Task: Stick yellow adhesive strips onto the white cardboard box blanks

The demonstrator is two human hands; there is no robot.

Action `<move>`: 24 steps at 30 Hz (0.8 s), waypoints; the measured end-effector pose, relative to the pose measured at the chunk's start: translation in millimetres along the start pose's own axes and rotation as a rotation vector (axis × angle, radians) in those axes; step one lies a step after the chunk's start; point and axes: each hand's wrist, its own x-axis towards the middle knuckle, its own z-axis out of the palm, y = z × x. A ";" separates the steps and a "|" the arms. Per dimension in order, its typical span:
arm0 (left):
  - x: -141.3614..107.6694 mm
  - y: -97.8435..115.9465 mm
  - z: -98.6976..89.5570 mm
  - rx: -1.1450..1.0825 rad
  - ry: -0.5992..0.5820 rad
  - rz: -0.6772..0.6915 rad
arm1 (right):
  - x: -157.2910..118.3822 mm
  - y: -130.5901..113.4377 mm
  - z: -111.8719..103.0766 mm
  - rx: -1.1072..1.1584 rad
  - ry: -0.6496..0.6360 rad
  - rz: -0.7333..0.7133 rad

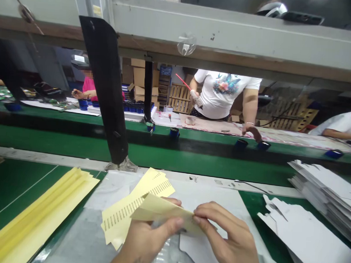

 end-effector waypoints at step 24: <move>-4.8 -8.1 4.8 0.117 -0.028 -0.260 | -7.2 5.2 16.8 -0.389 0.039 -0.391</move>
